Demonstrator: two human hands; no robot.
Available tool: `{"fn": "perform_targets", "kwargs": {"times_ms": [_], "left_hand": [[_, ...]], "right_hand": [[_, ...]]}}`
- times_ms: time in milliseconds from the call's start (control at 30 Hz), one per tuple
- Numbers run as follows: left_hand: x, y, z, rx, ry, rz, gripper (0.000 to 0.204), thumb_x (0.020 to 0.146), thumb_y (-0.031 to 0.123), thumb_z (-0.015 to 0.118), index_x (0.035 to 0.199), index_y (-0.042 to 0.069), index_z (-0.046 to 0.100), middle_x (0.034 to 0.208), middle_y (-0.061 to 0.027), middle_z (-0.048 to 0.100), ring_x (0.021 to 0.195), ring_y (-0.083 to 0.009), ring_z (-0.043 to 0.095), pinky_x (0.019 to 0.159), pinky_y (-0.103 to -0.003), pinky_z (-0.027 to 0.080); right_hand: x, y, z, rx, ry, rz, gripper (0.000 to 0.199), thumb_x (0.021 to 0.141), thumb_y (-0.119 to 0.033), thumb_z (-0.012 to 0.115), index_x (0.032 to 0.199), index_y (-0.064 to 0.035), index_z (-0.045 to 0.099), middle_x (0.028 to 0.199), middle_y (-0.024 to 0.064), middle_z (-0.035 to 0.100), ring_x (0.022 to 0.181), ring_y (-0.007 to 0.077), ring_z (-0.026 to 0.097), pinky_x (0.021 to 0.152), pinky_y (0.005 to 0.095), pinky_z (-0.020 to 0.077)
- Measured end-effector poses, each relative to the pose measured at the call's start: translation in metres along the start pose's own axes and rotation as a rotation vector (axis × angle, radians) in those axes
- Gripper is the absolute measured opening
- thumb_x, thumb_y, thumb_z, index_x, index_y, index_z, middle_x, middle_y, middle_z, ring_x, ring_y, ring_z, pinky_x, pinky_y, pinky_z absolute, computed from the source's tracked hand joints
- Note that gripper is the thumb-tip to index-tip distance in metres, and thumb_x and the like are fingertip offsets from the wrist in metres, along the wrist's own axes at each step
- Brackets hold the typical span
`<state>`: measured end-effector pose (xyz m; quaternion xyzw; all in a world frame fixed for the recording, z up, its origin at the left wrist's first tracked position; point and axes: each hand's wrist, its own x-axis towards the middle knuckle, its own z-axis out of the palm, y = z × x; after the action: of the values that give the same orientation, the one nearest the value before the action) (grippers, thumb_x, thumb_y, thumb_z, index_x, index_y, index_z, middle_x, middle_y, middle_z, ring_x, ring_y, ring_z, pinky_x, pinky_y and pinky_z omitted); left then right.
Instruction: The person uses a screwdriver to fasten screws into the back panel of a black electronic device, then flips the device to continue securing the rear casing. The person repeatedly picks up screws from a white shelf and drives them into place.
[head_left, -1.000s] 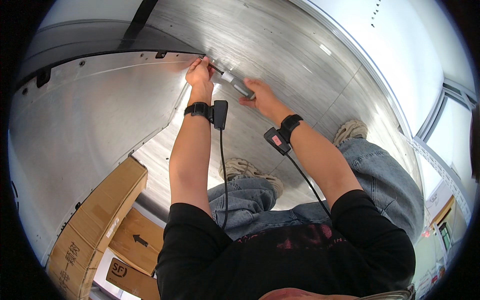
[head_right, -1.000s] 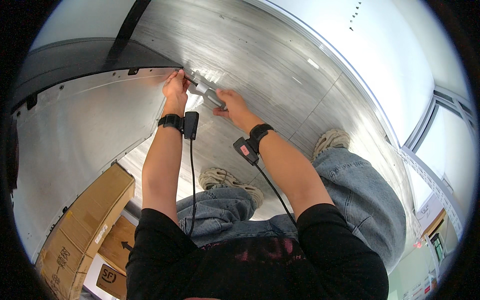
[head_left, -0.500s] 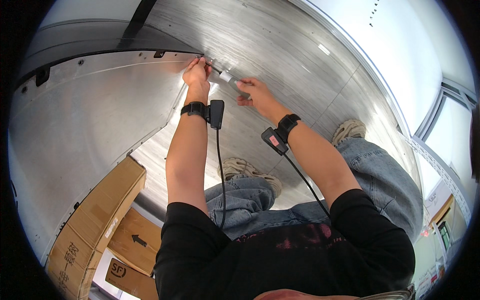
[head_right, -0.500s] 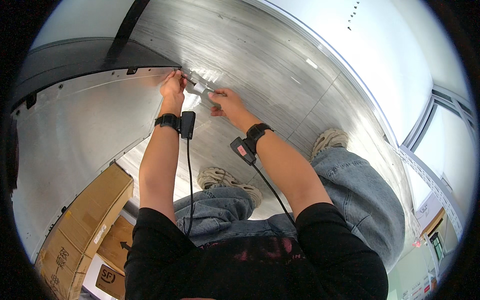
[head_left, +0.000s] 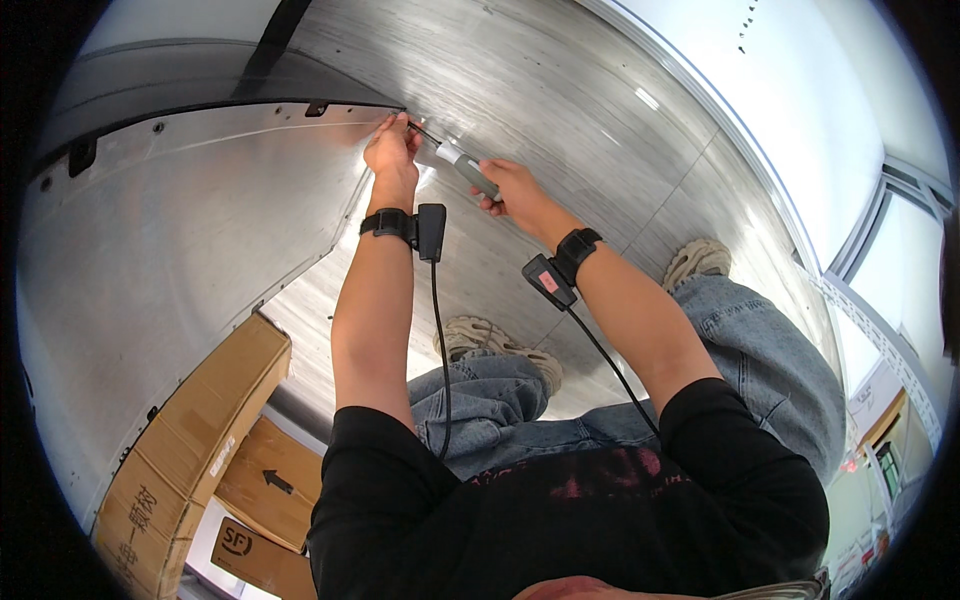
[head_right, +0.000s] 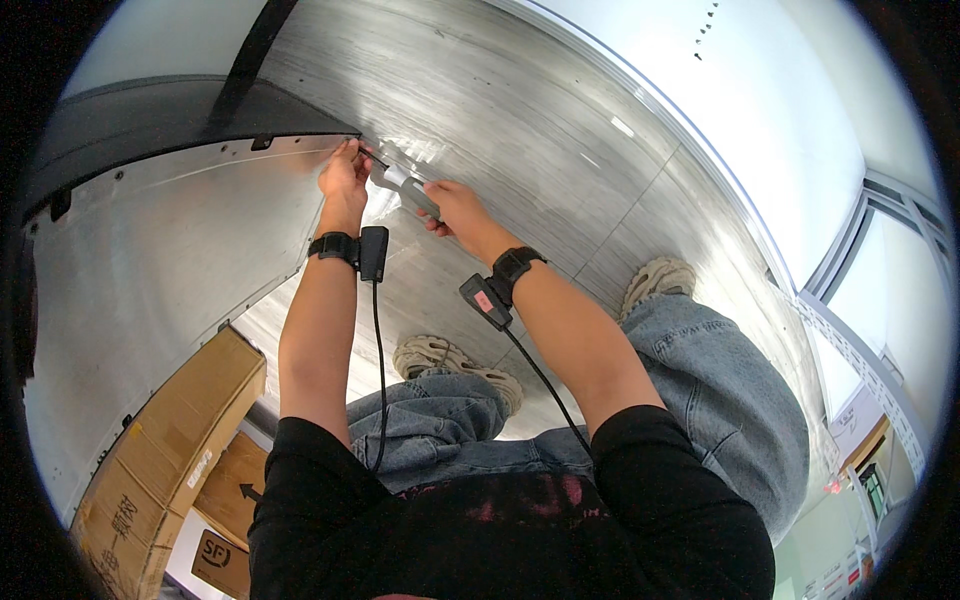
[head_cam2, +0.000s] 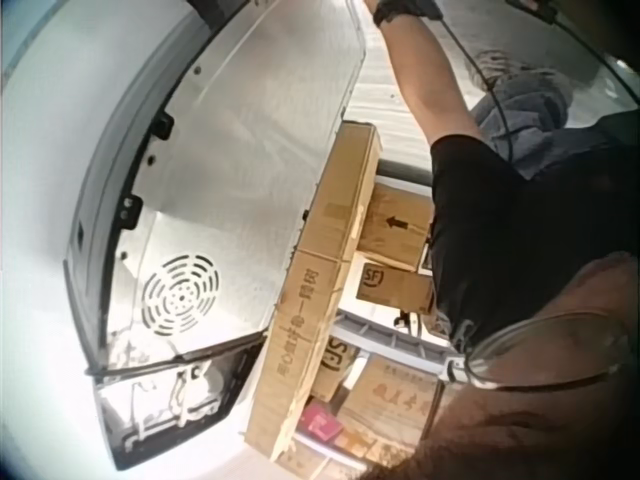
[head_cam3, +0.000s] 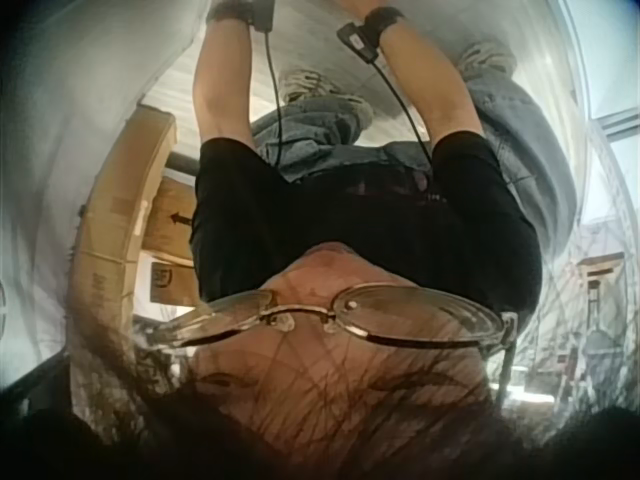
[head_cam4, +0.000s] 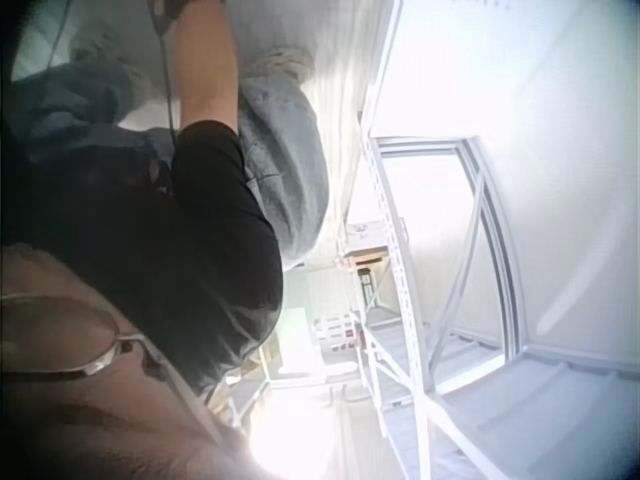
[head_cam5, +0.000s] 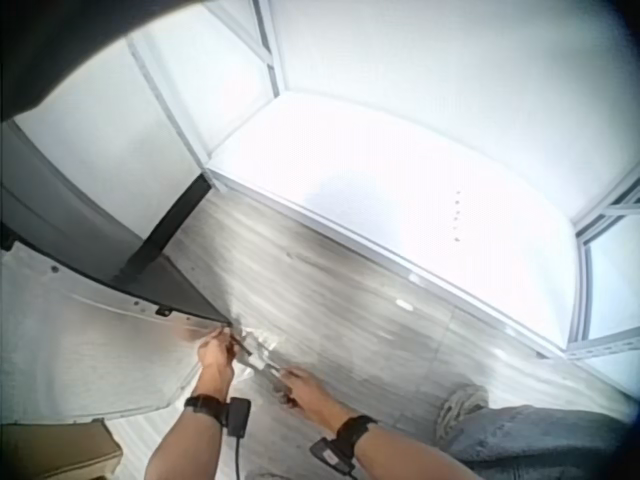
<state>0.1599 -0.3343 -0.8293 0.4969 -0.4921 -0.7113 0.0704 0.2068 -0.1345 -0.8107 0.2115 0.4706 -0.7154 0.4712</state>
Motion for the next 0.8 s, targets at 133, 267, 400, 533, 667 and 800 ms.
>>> {"fn": "perform_targets", "kwargs": {"times_ms": [133, 267, 400, 533, 667, 800], "left_hand": [[-0.005, 0.0, 0.005, 0.012, 0.02, 0.005, 0.02, 0.084, 0.003, 0.062, 0.103, 0.001, 0.056, 0.083, -0.0089, 0.063, 0.066, -0.0163, 0.061, 0.05, -0.024, 0.049], [-0.001, -0.002, 0.002, 0.013, 0.01, 0.004, 0.023, 0.083, 0.003, 0.064, 0.104, 0.002, 0.055, 0.083, -0.008, 0.063, 0.064, -0.0161, 0.062, 0.049, -0.023, 0.048], [-0.002, -0.001, 0.003, -0.018, 0.021, -0.019, 0.024, 0.082, 0.003, 0.064, 0.105, 0.002, 0.055, 0.084, -0.0076, 0.063, 0.064, -0.0158, 0.062, 0.049, -0.023, 0.047], [-0.001, -0.001, 0.002, -0.021, 0.019, -0.024, 0.024, 0.083, 0.003, 0.064, 0.105, 0.003, 0.055, 0.084, -0.0074, 0.063, 0.065, -0.0162, 0.062, 0.049, -0.023, 0.047], [-0.007, 0.0, 0.006, -0.04, 0.032, -0.033, 0.021, 0.084, 0.004, 0.063, 0.104, 0.003, 0.055, 0.084, -0.0067, 0.063, 0.065, -0.0162, 0.062, 0.048, -0.023, 0.047], [-0.002, 0.0, 0.002, -0.062, -0.007, -0.049, 0.013, 0.087, 0.01, 0.06, 0.098, 0.004, 0.058, 0.082, -0.0049, 0.064, 0.066, -0.016, 0.063, 0.049, -0.023, 0.046]], "right_hand": [[-0.002, -0.004, -0.001, 0.008, -0.004, 0.009, 0.033, 0.096, -0.031, 0.043, 0.109, -0.0032, 0.055, 0.084, 0.007, 0.06, 0.057, 0.0107, 0.048, 0.049, 0.0249, 0.0394], [-0.003, -0.004, -0.002, 0.019, -0.03, 0.004, 0.035, 0.097, -0.032, 0.042, 0.109, -0.0014, 0.054, 0.084, 0.0078, 0.06, 0.057, 0.0102, 0.047, 0.048, 0.0255, 0.0366], [-0.001, -0.003, -0.003, 0.059, -0.03, 0.008, 0.033, 0.096, -0.031, 0.044, 0.108, -0.0026, 0.056, 0.08, 0.0063, 0.06, 0.054, 0.0102, 0.046, 0.047, 0.0249, 0.0382], [0.0, -0.003, -0.001, 0.022, -0.011, 0.011, 0.032, 0.095, -0.031, 0.046, 0.107, -0.0026, 0.055, 0.082, 0.0064, 0.059, 0.057, 0.0108, 0.048, 0.049, 0.0253, 0.0405], [0.002, 0.003, 0.004, -0.13, 0.088, -0.133, 0.028, 0.089, -0.023, 0.059, 0.108, -0.0039, 0.054, 0.088, 0.008, 0.057, 0.064, 0.0144, 0.051, 0.057, 0.0279, 0.0446], [0.011, 0.013, 0.004, -0.481, 0.162, -0.404, 0.043, 0.077, -0.016, 0.072, 0.113, -0.0066, 0.051, 0.091, 0.0104, 0.054, 0.077, 0.0207, 0.054, 0.071, 0.0343, 0.0466]]}}
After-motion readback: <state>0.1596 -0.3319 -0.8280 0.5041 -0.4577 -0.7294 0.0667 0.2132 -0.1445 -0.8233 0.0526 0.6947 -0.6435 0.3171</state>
